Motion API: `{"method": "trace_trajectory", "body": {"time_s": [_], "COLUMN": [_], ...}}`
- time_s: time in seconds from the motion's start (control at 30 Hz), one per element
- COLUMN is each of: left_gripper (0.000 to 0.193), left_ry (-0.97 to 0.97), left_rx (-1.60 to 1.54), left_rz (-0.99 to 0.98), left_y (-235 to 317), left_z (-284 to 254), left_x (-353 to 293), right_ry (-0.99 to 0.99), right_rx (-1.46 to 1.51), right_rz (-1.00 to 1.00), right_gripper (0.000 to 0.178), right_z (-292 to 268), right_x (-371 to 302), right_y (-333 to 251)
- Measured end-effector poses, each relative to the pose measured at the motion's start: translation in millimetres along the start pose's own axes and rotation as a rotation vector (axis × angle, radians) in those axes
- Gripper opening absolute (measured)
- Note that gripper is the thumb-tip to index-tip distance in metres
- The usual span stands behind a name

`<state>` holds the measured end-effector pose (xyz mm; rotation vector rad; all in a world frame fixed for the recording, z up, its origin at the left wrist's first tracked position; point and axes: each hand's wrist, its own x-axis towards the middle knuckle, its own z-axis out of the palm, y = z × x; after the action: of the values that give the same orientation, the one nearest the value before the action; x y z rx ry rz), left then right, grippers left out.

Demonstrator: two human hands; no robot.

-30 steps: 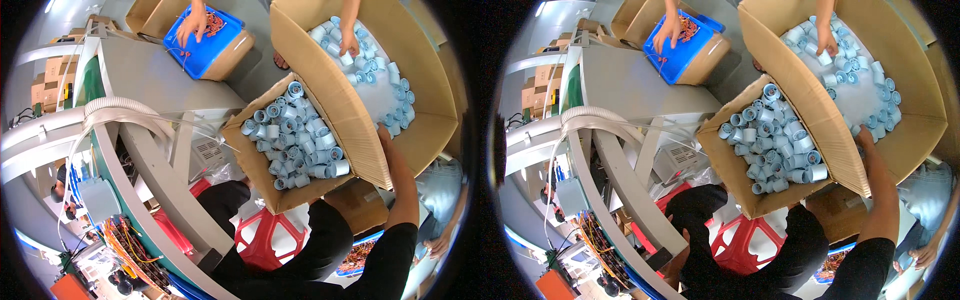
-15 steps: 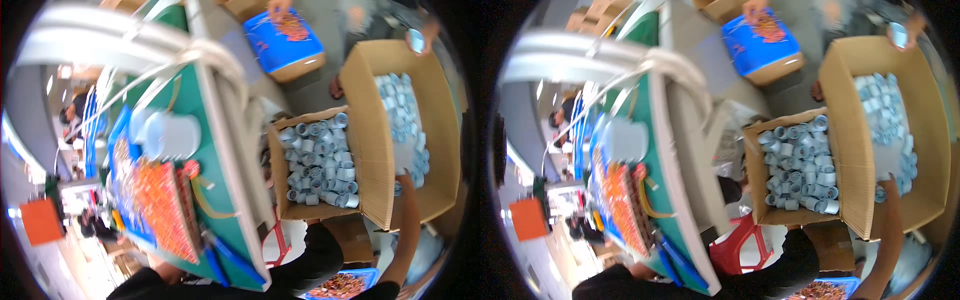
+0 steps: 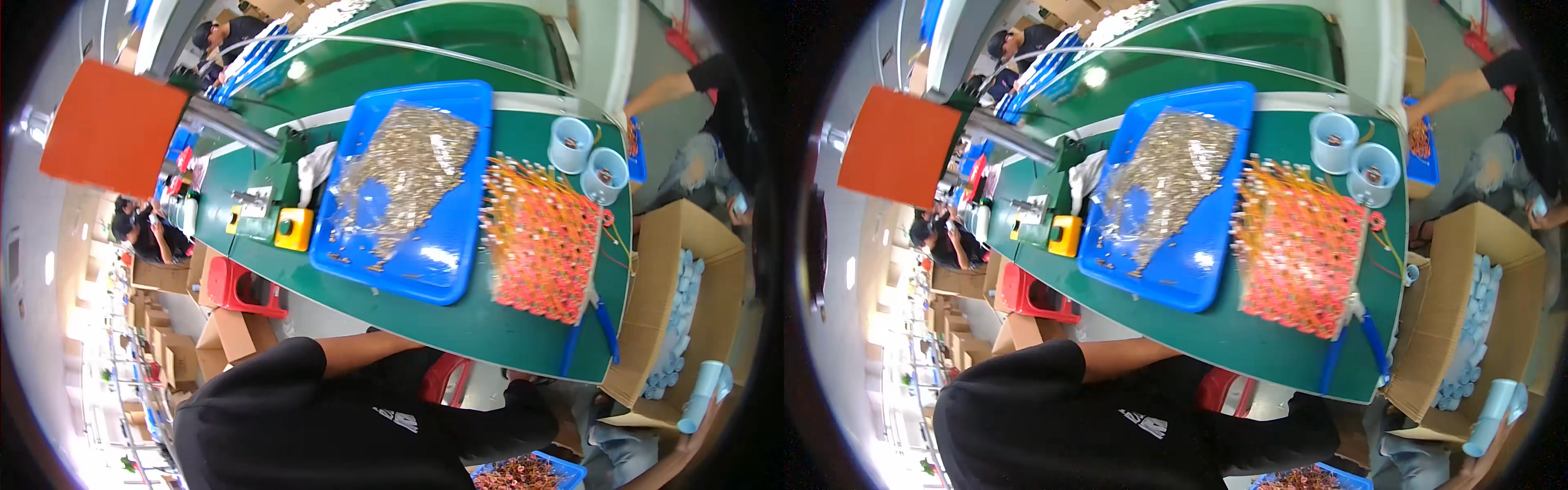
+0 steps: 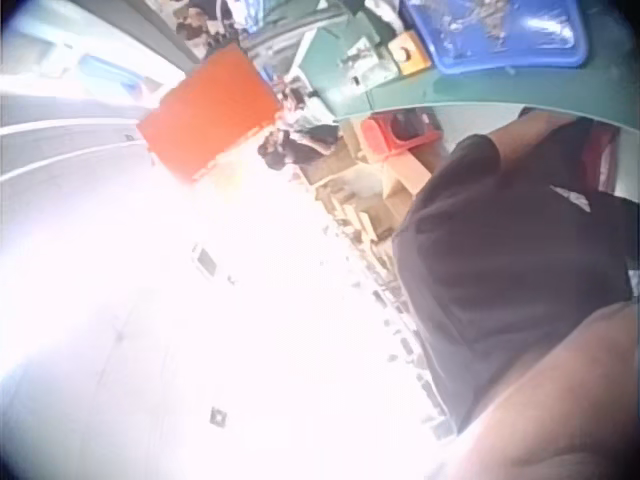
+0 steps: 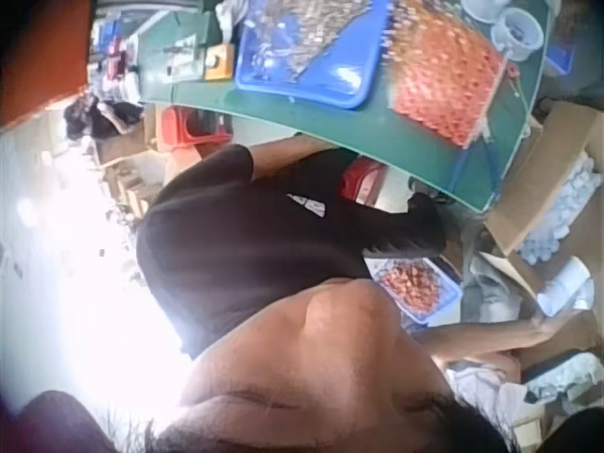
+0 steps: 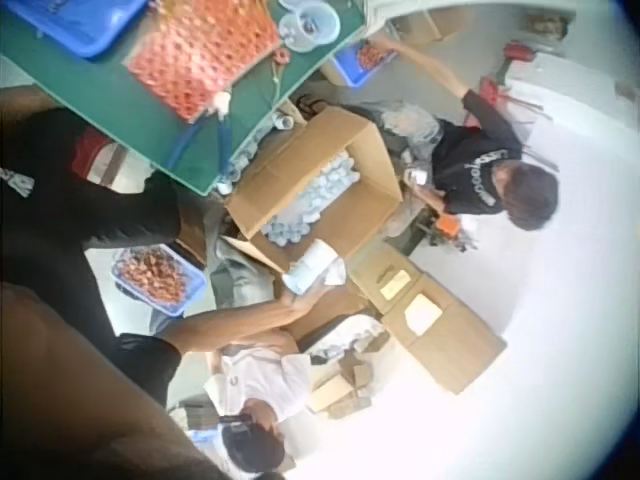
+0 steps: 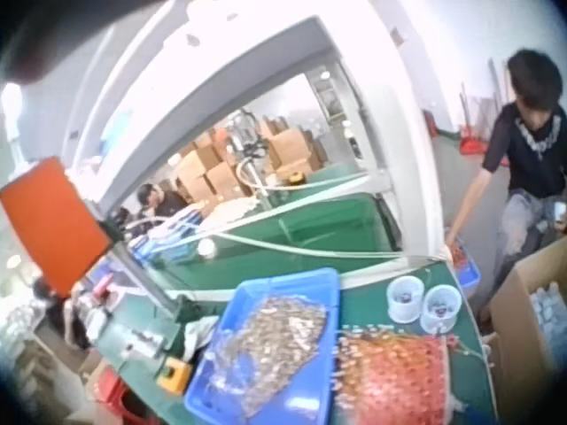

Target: Assemble electronic components by inserting wired parts into plastic housings.

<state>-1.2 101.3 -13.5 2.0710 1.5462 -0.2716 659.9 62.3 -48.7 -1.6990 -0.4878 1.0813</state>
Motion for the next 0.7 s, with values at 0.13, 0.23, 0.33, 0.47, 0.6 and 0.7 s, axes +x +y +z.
{"method": "trace_trajectory", "body": {"time_s": [0.13, 0.23, 0.33, 0.47, 0.6, 0.7], "left_gripper": [0.031, 0.03, 0.057, 0.067, 0.057, 0.052], "left_ry": [0.144, -0.526, -0.468, -0.139, -0.145, -0.027], "left_rx": [-0.16, -0.83, -1.709, -1.824, -2.084, -1.987], "left_rz": [0.292, 0.33, 0.284, 0.235, 0.123, 0.19], "left_y": [-7.5, 1.8, 22.1, 28.9, 14.6, -0.7], "left_z": [-1.6, -22.9, -47.6, -97.8, -102.8, -82.1], "left_x": [-29.5, -83.0, -130.8, -128.0, -123.9, -125.5], "right_ry": [0.12, 0.282, 0.132, -0.051, 0.012, 0.02], "right_rx": [-0.127, 0.047, 0.294, 0.461, 0.268, -0.042], "right_rz": [-0.233, -0.189, -0.158, -0.314, -0.464, -0.617], "right_gripper": [0.056, 0.063, 0.069, 0.084, 0.075, 0.068], "right_z": [141.8, 176.9, 305.6, 451.4, 489.9, 493.2], "right_x": [-224.1, -285.4, -329.6, -395.5, -436.7, -448.9], "right_y": [-135.7, -103.1, -81.9, -86.8, -65.8, -46.0]}}
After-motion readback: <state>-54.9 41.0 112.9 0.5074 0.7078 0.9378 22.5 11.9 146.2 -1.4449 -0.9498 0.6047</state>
